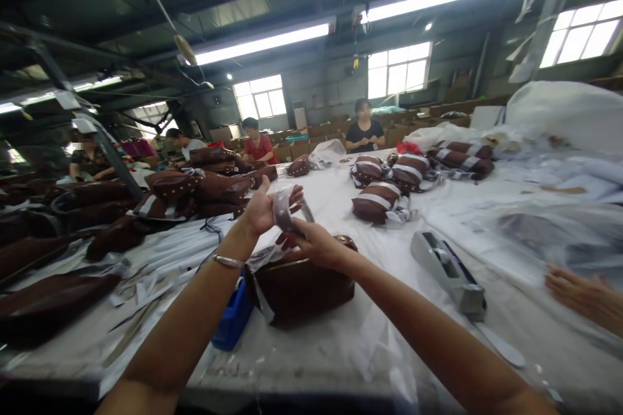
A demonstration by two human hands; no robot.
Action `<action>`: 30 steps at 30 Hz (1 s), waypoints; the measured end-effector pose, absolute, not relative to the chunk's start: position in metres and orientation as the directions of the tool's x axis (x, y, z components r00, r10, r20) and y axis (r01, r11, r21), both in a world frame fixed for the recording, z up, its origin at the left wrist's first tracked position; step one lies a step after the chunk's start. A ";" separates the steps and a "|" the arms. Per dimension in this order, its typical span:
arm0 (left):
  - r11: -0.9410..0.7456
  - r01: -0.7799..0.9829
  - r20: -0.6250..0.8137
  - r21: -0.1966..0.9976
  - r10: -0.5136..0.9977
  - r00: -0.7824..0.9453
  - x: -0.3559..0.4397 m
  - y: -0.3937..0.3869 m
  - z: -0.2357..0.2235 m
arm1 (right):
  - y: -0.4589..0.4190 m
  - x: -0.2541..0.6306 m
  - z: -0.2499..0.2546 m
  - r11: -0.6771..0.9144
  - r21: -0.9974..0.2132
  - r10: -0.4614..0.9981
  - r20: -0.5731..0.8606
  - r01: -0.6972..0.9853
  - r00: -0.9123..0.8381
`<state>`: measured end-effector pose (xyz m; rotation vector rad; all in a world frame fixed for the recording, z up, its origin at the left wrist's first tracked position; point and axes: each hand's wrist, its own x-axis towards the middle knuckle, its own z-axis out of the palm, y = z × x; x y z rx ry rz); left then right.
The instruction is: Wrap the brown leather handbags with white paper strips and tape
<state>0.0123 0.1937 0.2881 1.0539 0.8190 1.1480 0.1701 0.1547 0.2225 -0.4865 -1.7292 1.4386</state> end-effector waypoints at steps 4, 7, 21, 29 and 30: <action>0.020 -0.379 0.086 0.925 0.961 0.263 0.023 0.171 0.298 | 0.153 0.182 0.209 -0.130 -0.917 0.742 0.162 -0.377 -0.650; -0.056 -0.175 0.124 0.983 0.904 0.408 0.032 0.137 0.288 | 0.180 0.196 0.217 -0.351 -0.772 0.819 0.022 -0.530 -0.574; -0.385 0.217 0.178 0.897 0.764 0.620 0.026 0.107 0.218 | 0.181 0.260 0.286 0.122 -0.768 0.968 0.233 -0.628 -0.097; -0.261 -0.193 0.310 0.946 0.904 0.294 0.081 0.142 0.286 | 0.124 0.217 0.230 0.220 -0.915 0.935 0.297 -0.339 -0.194; -0.289 -0.191 0.335 0.938 0.897 0.287 0.086 0.143 0.289 | 0.121 0.216 0.225 0.222 -0.926 0.928 0.297 -0.304 -0.226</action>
